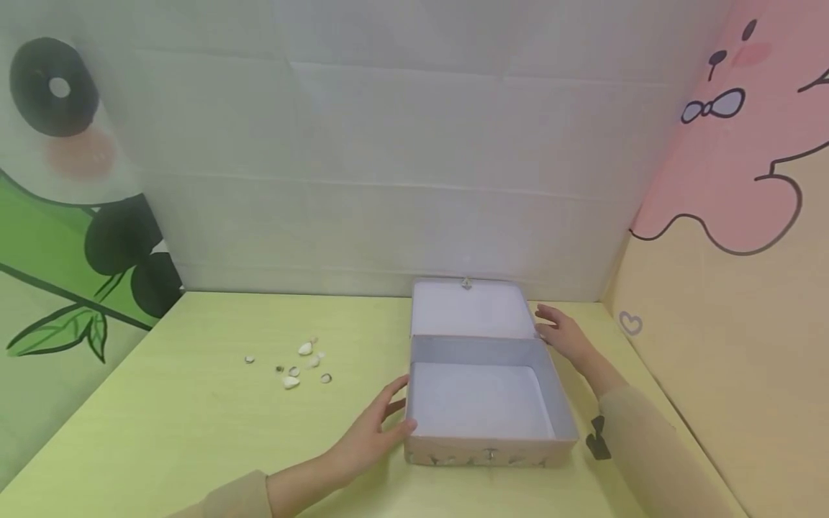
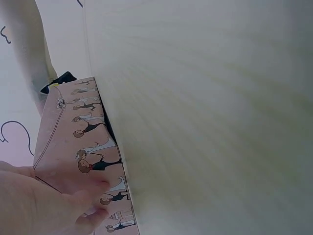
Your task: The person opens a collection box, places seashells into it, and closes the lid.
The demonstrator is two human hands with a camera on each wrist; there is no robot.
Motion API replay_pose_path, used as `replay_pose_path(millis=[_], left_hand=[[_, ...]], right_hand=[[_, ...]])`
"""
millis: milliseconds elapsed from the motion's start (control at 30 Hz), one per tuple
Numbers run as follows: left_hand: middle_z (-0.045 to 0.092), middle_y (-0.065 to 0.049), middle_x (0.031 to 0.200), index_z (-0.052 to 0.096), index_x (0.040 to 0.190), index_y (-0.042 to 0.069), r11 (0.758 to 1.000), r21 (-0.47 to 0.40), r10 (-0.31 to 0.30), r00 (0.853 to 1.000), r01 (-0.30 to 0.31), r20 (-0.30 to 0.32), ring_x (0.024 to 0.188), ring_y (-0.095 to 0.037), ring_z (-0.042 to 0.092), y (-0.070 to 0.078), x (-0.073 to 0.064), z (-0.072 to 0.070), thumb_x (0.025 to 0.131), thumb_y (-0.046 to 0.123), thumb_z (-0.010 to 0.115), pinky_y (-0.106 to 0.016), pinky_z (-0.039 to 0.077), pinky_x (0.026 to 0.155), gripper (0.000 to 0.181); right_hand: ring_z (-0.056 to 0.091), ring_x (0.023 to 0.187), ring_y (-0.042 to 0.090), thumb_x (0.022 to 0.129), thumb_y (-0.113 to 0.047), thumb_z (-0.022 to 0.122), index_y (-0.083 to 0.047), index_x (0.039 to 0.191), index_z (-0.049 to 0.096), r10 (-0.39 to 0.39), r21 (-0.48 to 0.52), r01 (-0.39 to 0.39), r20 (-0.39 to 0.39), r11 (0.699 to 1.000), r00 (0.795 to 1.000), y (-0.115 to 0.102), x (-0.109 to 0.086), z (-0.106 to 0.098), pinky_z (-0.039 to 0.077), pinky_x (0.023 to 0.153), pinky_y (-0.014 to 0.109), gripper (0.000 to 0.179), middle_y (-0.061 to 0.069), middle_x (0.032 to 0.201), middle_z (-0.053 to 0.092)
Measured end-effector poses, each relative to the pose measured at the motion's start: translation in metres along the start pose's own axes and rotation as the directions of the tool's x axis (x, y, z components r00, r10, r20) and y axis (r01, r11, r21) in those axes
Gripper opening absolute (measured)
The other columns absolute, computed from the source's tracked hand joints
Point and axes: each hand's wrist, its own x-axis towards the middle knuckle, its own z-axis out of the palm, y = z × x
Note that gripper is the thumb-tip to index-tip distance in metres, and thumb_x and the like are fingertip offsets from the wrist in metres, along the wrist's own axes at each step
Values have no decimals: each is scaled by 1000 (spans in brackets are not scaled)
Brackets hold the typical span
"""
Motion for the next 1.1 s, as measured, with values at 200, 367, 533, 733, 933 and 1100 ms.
replay_pose_path(millis=[200, 367, 533, 733, 933, 1100], left_hand=[[19, -19, 154, 19, 150, 12, 1000, -6, -1, 1000, 1, 6, 133, -42, 34, -1, 1, 1, 94, 27, 59, -58, 38, 99, 71], [18, -19, 154, 19, 150, 13, 1000, 3, -6, 1000, 6, 8, 133, -43, 34, 0, 0, 0, 94, 28, 58, -59, 38, 98, 71], [19, -19, 154, 19, 150, 14, 1000, 3, -18, 1000, 18, 4, 133, -42, 34, 0, 0, 0, 93, 29, 59, -59, 39, 98, 71], [19, -19, 154, 19, 150, 16, 999, -4, -32, 999, 32, 5, 133, -42, 33, 2, 0, -1, 93, 30, 59, -59, 37, 99, 71], [20, -16, 154, 20, 150, 18, 999, -8, -47, 999, 47, 14, 134, -41, 33, 3, 1, -2, 92, 32, 60, -60, 38, 98, 72], [24, -11, 154, 24, 149, 18, 999, 29, -47, 998, 46, 28, 134, -40, 33, 5, 2, -9, 90, 33, 63, -61, 37, 98, 72]], right_hand=[[35, 130, 47, 101, -26, 43, 6, 146, 19, 62, 13, -63, 11, 998, 998, -4, -16, 0, 42, 97, 54, 61, 33, 144, 30], [37, 129, 46, 101, -36, 43, 3, 147, 19, 100, 16, -101, 33, 995, 994, -7, -32, 3, 45, 93, 54, 65, 31, 146, 29], [36, 129, 47, 100, -38, 42, 2, 148, 19, 87, 37, -89, 42, 995, 995, -10, -42, 5, 45, 92, 55, 67, 31, 146, 28], [45, 124, 41, 100, -34, 44, 1, 145, 28, 70, 66, -70, 4, 995, 998, -10, -50, 7, 49, 89, 51, 59, 28, 145, 33], [57, 102, 5, 101, -30, 44, 3, 142, 36, 75, 135, -74, -2, 988, 997, -3, -54, 10, 53, 84, 41, 53, 28, 141, 39], [55, 97, -4, 101, -33, 43, 3, 142, 36, 56, 161, -55, -5, 985, 998, 1, -55, 12, 54, 81, 36, 55, 29, 141, 38]])
